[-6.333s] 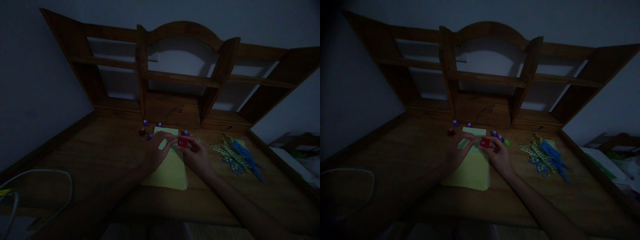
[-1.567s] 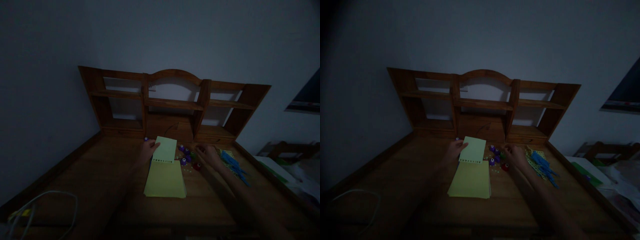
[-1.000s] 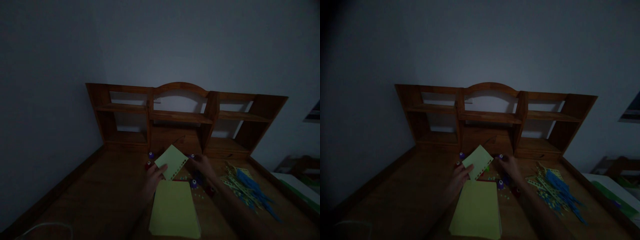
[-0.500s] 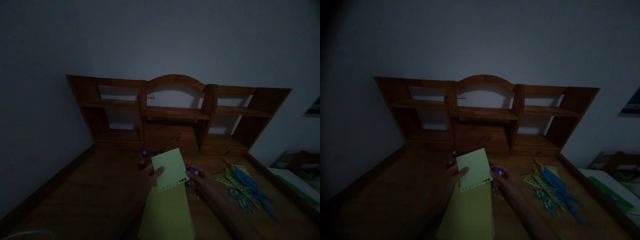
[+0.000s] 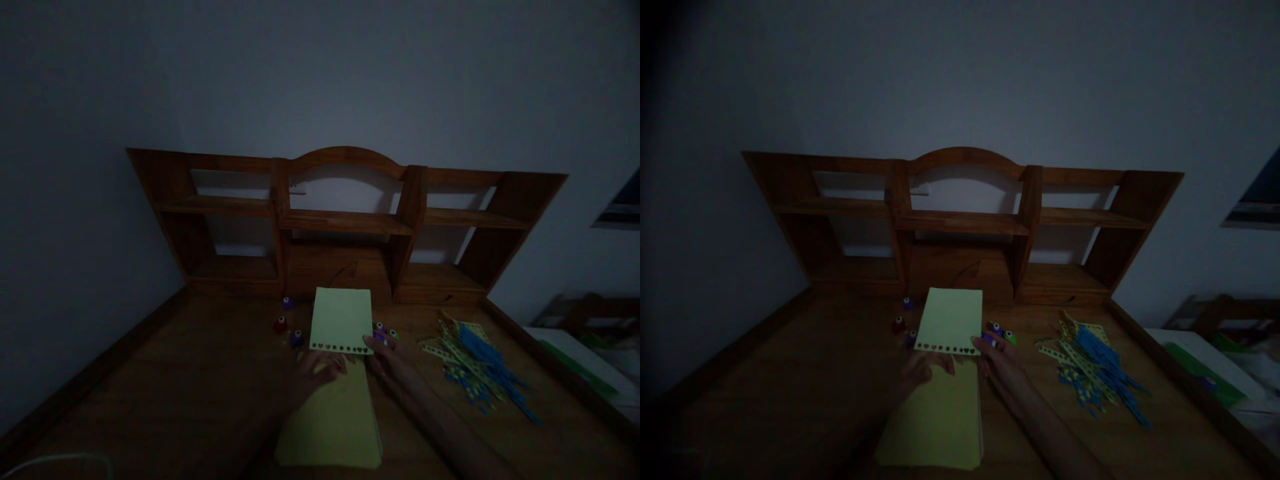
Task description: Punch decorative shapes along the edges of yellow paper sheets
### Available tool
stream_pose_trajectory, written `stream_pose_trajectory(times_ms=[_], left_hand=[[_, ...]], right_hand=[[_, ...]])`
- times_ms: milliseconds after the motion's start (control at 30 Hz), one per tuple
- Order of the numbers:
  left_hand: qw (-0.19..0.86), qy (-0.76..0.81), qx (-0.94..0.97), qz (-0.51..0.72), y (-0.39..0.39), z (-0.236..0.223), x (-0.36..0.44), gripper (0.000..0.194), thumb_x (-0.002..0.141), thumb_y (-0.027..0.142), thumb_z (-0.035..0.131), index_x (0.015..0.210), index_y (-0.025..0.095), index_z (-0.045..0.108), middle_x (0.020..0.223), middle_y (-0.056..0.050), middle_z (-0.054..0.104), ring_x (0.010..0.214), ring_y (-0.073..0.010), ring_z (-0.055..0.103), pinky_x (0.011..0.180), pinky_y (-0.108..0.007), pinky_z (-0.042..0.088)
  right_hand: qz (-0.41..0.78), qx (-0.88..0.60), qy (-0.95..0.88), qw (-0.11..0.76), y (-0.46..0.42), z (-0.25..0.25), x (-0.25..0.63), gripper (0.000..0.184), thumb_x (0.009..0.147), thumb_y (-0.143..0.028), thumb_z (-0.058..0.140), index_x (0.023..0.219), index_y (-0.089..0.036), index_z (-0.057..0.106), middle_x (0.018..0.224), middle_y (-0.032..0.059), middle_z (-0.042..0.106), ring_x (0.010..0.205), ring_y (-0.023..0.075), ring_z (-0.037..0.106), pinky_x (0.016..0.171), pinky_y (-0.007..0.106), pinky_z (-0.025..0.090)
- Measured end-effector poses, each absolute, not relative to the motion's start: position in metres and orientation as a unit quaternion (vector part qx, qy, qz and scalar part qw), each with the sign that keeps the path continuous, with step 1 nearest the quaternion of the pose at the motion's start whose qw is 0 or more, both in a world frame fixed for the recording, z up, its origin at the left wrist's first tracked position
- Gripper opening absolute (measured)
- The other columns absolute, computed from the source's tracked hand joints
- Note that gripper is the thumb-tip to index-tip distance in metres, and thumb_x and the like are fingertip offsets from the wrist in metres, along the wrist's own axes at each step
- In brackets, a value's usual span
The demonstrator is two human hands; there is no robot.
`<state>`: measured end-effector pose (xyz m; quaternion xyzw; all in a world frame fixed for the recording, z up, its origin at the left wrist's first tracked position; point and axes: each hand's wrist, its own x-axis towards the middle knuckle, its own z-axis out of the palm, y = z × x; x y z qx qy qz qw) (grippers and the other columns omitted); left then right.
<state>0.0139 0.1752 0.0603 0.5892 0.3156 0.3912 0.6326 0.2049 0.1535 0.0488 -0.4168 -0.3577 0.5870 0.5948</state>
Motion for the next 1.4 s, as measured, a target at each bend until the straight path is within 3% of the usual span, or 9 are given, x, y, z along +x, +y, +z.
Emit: stream_pose_trajectory(times_ms=[133, 300, 433, 500, 667, 867, 1100, 1267, 1400], left_hand=[[0.604, 0.371, 0.601, 0.369, 0.162, 0.060, 0.014, 0.039, 0.077, 0.057, 0.058, 0.070, 0.021, 0.070, 0.079, -0.007, 0.070, 0.079, -0.0230, 0.062, 0.079, -0.033, 0.047], [0.605, 0.435, 0.561, 0.362, 0.162, 0.059, 0.018, 0.046, 0.080, 0.057, 0.053, 0.053, 0.021, 0.063, 0.064, -0.004, 0.067, 0.062, -0.0198, 0.060, 0.067, -0.030, 0.045], [0.570, 0.454, 0.561, 0.394, 0.171, 0.054, 0.014, 0.046, 0.082, 0.058, 0.048, 0.058, 0.022, 0.064, 0.065, -0.001, 0.064, 0.063, -0.0180, 0.057, 0.065, -0.028, 0.043], [0.560, 0.455, 0.570, 0.393, 0.177, 0.049, 0.012, 0.050, 0.084, 0.059, 0.044, 0.059, 0.022, 0.064, 0.064, -0.001, 0.062, 0.063, -0.0178, 0.056, 0.065, -0.027, 0.042], [0.564, 0.437, 0.598, 0.366, 0.181, 0.047, 0.012, 0.049, 0.084, 0.058, 0.045, 0.059, 0.020, 0.064, 0.065, -0.002, 0.061, 0.067, -0.0176, 0.057, 0.069, -0.027, 0.043], [0.556, 0.440, 0.617, 0.340, 0.168, 0.063, 0.012, 0.048, 0.085, 0.057, 0.042, 0.062, 0.018, 0.059, 0.066, 0.000, 0.059, 0.066, -0.0151, 0.055, 0.070, -0.026, 0.043], [0.543, 0.489, 0.599, 0.327, 0.165, 0.064, 0.011, 0.047, 0.080, 0.062, 0.045, 0.062, 0.020, 0.056, 0.070, -0.001, 0.062, 0.070, -0.0178, 0.059, 0.071, -0.028, 0.047], [0.572, 0.486, 0.578, 0.320, 0.161, 0.063, 0.010, 0.043, 0.077, 0.061, 0.052, 0.068, 0.020, 0.060, 0.080, -0.004, 0.069, 0.076, -0.0206, 0.064, 0.076, -0.032, 0.050], [0.586, 0.486, 0.559, 0.327, 0.160, 0.066, 0.009, 0.044, 0.076, 0.061, 0.054, 0.080, 0.019, 0.065, 0.084, -0.006, 0.071, 0.084, -0.0241, 0.066, 0.080, -0.035, 0.051]], right_hand=[[0.572, -0.436, -0.396, 0.571, 0.152, 0.040, 0.202, 0.036, 0.066, -0.039, 0.080, 0.090, -0.016, 0.067, 0.055, -0.0032, 0.057, 0.038, 0.0060, 0.040, 0.037, 0.019, 0.031], [0.552, -0.462, -0.417, 0.555, 0.145, 0.042, 0.198, 0.039, 0.066, -0.037, 0.080, 0.099, -0.021, 0.066, 0.055, -0.0051, 0.057, 0.039, 0.0054, 0.038, 0.036, 0.018, 0.024], [0.584, -0.457, -0.408, 0.532, 0.140, 0.057, 0.201, 0.039, 0.068, -0.037, 0.078, 0.103, -0.021, 0.068, 0.089, 0.0041, 0.068, 0.070, 0.0149, 0.060, 0.053, 0.021, 0.044], [0.619, -0.444, -0.377, 0.527, 0.141, 0.061, 0.204, 0.032, 0.069, -0.036, 0.077, 0.097, -0.020, 0.070, 0.096, 0.0058, 0.068, 0.082, 0.0185, 0.062, 0.064, 0.025, 0.049], [0.663, -0.412, -0.343, 0.522, 0.144, 0.057, 0.212, 0.025, 0.069, -0.037, 0.077, 0.085, -0.019, 0.071, 0.083, 0.0051, 0.067, 0.071, 0.0165, 0.060, 0.059, 0.026, 0.050], [0.599, -0.456, -0.471, 0.460, 0.142, 0.060, 0.216, 0.041, 0.072, -0.036, 0.076, 0.108, -0.019, 0.068, 0.075, 0.0015, 0.066, 0.057, 0.0095, 0.055, 0.053, 0.021, 0.045], [0.562, -0.477, -0.508, 0.445, 0.146, 0.058, 0.218, 0.049, 0.058, -0.028, 0.085, 0.104, -0.024, 0.068, 0.090, 0.0022, 0.068, 0.067, 0.0134, 0.060, 0.057, 0.024, 0.048], [0.606, -0.427, -0.492, 0.457, 0.143, 0.056, 0.218, 0.043, 0.074, -0.034, 0.074, 0.115, -0.023, 0.064, 0.085, 0.0038, 0.069, 0.069, 0.0137, 0.061, 0.066, 0.027, 0.049], [0.605, -0.429, -0.500, 0.448, 0.142, 0.058, 0.220, 0.046, 0.071, -0.033, 0.077, 0.113, -0.020, 0.065, 0.087, 0.0056, 0.069, 0.065, 0.0123, 0.059, 0.061, 0.025, 0.046]])
